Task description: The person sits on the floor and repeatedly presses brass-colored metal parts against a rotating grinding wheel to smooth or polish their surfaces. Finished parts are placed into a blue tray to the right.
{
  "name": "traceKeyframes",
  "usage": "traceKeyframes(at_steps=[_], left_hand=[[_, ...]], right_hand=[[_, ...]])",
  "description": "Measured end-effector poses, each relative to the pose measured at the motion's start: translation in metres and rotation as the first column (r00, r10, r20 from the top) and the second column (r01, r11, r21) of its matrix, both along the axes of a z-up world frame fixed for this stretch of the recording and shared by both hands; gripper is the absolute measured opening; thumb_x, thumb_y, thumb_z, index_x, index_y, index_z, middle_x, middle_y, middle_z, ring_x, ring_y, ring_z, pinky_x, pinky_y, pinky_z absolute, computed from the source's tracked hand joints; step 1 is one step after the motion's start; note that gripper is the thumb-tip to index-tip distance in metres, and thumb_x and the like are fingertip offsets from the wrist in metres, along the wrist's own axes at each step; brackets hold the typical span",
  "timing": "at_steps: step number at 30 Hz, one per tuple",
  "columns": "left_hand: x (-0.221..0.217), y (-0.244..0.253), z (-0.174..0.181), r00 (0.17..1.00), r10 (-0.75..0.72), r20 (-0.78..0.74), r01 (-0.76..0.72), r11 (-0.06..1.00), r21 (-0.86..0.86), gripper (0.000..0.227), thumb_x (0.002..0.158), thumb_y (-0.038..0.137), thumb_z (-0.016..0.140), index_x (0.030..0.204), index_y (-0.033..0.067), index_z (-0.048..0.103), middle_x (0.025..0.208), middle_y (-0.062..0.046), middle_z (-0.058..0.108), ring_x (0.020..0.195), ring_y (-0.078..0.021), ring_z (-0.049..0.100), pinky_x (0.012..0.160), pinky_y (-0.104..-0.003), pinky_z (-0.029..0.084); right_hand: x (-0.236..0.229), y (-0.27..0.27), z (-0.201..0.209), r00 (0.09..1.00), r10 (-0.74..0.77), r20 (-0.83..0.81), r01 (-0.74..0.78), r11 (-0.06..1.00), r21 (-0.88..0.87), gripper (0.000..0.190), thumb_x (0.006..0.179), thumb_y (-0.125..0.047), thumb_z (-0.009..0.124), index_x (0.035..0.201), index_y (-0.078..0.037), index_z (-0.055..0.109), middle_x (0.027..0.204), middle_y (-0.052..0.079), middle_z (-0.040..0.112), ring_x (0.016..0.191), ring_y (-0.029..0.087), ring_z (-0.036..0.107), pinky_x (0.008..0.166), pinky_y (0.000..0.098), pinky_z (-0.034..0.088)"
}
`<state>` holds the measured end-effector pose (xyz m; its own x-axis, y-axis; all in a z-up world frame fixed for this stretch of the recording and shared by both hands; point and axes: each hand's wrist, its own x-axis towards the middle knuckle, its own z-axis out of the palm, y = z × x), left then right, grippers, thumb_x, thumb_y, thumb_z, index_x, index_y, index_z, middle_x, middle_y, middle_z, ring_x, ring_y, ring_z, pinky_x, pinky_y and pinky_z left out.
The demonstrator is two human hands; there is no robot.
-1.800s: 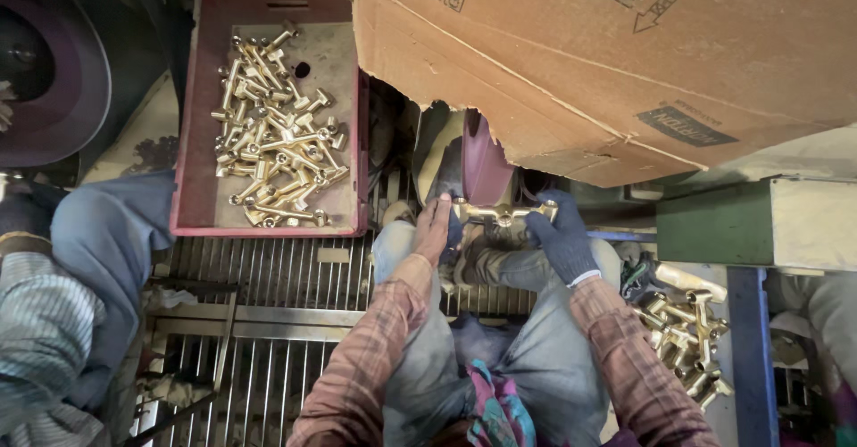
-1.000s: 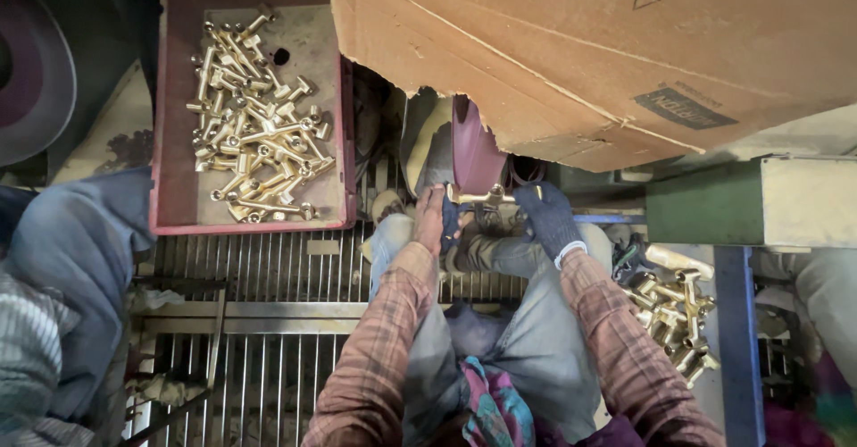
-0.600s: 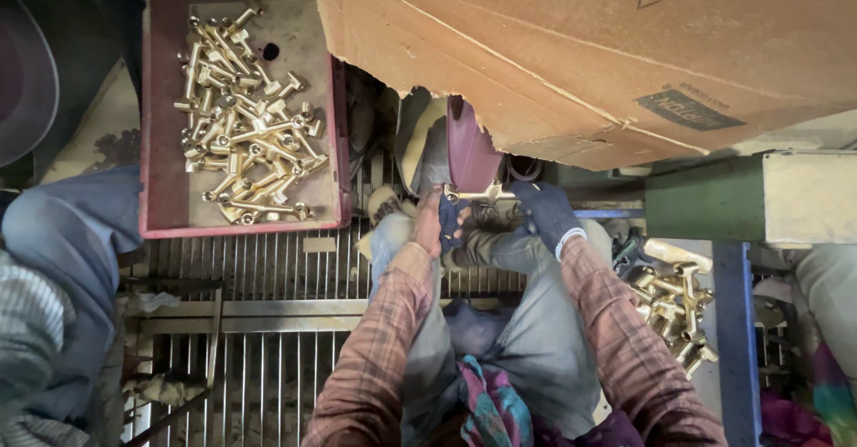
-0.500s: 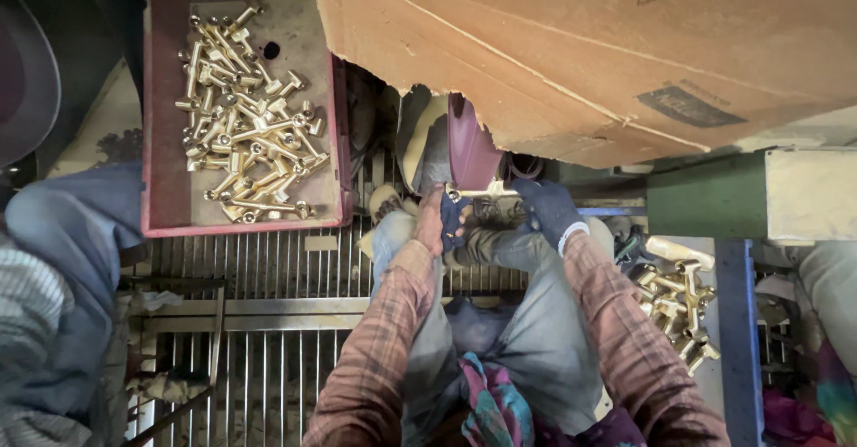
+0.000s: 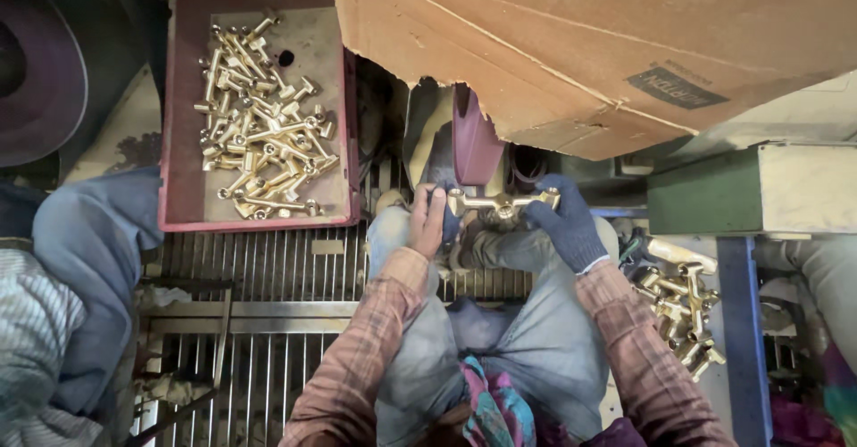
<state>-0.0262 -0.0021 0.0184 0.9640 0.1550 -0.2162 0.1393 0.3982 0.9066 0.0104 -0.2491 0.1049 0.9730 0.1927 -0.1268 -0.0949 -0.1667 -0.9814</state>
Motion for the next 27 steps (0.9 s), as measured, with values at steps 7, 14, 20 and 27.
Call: traceKeyframes(at_steps=[7,14,20,27], left_hand=[[0.022,-0.004,-0.013,0.992,0.025,-0.121,-0.027,1.0,-0.013,0.024,0.111,0.036,0.051,0.112,0.0117,0.05,0.077,-0.004,0.054,0.055,-0.0117,0.053,0.044,-0.03,0.048],[0.029,-0.007,-0.041,0.958,-0.058,-0.281,-0.023,0.961,-0.275,0.03,0.104,0.043,0.053,0.111,0.0136,0.053,0.074,-0.007,0.059,0.049,-0.0183,0.057,0.037,-0.033,0.044],[0.034,-0.006,-0.069,0.923,-0.139,-0.36,-0.034,0.9,-0.435,0.034,0.099,0.047,0.056,0.111,0.0157,0.053,0.079,-0.007,0.062,0.055,-0.0202,0.059,0.039,-0.033,0.044],[0.043,0.007,-0.06,0.905,-0.284,-0.317,0.045,0.804,-0.593,0.039,0.1,0.05,0.061,0.105,0.0112,0.06,0.078,-0.007,0.062,0.057,-0.0189,0.061,0.043,-0.032,0.049]], right_hand=[[0.019,0.016,0.002,0.982,-0.097,-0.164,0.087,0.994,-0.067,0.037,0.091,-0.009,0.068,0.124,-0.002,0.053,0.089,0.01,0.068,0.072,0.014,0.067,0.063,0.0289,0.055],[0.033,0.025,-0.004,0.9,-0.152,-0.409,0.139,0.988,-0.062,0.025,0.09,-0.022,0.068,0.1,0.0,0.062,0.072,0.006,0.06,0.052,0.013,0.054,0.049,0.0305,0.049],[0.046,0.021,-0.018,0.868,-0.164,-0.469,0.105,0.983,-0.15,0.036,0.09,-0.032,0.071,0.088,0.002,0.062,0.069,0.006,0.057,0.047,0.015,0.048,0.047,0.0339,0.044],[0.063,0.025,-0.018,0.707,-0.128,-0.696,0.044,0.99,-0.138,0.033,0.088,-0.035,0.068,0.093,-0.003,0.07,0.064,0.006,0.054,0.047,0.014,0.048,0.048,0.0365,0.051]])
